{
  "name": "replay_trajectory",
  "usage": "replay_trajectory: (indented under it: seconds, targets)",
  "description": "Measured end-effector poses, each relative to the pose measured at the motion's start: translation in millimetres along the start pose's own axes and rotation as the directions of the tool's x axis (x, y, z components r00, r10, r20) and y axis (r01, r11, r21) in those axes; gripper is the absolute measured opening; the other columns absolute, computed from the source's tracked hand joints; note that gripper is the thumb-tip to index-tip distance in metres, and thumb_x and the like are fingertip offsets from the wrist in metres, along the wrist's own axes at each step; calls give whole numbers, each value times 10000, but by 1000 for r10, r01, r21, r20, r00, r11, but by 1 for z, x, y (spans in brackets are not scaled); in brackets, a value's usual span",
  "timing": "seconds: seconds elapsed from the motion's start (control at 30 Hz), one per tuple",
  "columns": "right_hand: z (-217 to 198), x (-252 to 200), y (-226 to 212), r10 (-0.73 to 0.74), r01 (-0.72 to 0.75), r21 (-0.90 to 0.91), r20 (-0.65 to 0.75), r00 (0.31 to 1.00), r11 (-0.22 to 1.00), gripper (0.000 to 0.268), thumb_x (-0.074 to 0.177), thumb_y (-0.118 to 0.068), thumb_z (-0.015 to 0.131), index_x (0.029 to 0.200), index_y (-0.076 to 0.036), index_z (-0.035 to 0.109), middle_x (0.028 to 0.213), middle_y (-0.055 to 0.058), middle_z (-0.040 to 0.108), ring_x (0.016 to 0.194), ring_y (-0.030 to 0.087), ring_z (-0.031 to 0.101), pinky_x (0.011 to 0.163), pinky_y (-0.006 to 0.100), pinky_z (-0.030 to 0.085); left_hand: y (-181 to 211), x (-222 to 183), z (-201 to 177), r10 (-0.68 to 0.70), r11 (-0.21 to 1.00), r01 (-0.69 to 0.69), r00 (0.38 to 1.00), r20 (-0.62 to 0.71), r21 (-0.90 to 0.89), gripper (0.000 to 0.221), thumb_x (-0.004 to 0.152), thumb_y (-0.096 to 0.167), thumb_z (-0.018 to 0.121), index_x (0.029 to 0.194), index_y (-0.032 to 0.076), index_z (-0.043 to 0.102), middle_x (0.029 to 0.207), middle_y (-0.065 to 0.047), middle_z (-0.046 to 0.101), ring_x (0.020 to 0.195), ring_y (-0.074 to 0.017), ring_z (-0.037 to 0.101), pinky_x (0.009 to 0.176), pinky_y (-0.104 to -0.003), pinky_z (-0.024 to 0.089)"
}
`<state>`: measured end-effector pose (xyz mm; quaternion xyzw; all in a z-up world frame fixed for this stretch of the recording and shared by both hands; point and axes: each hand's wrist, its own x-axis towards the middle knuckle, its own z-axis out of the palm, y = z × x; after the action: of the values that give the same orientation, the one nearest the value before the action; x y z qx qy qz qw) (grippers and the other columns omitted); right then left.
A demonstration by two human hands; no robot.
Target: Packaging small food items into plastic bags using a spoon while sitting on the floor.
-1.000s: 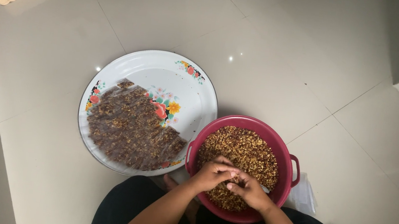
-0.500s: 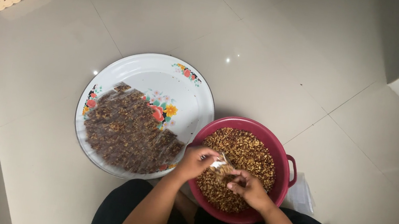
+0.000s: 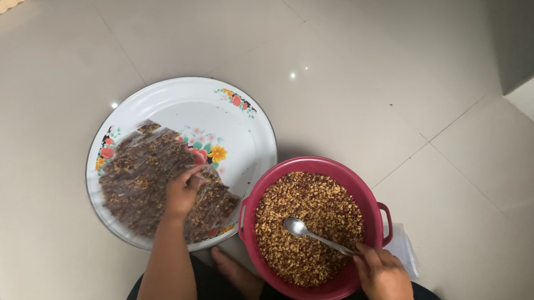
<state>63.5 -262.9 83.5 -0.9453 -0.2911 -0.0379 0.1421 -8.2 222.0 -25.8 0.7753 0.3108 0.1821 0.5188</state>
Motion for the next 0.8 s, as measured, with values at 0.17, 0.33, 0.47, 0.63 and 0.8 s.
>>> replay_trajectory:
  seconds: [0.17,0.33,0.47,0.63,0.8]
  targets:
    - [5,-12,15,135,-134,-25,29,990,991,201,879,-260,690,1044,-156,739,887,-23,761,822,195,733,757,332,590,-61,16,5,-26,978,17,999,41,207,396,934,103,600,1311,156,708,1011,-46,788,866,-172,722,795,-292,550]
    - [10,0,18,278,-283,24,119,953,959,197,878,-265,683,1036,-169,751,1027,-37,782,939,181,737,815,326,591,-49,12,-1,-199,922,152,975,99,357,443,929,210,644,1369,163,666,1164,-86,762,981,-240,715,905,-341,542]
    - [4,13,19,513,-548,87,253,820,832,210,917,-274,645,1068,-197,770,1043,-43,784,823,177,747,793,314,591,-26,1,-7,-227,885,160,968,104,437,416,929,225,643,1340,169,675,1154,-103,767,986,-261,733,886,-362,562]
    - [1,16,27,570,-632,228,286,771,741,187,910,-210,684,1062,-157,779,911,21,798,694,162,724,716,283,593,24,-20,19,68,863,-115,991,112,493,285,906,225,637,1156,178,768,859,-51,780,695,-243,701,682,-360,551]
    - [17,9,37,417,-466,169,260,871,869,176,886,-223,646,1016,-171,752,1143,0,714,991,224,701,897,350,563,97,-64,73,421,808,-510,850,318,295,188,853,152,691,1023,181,765,865,13,736,630,-217,677,609,-351,541]
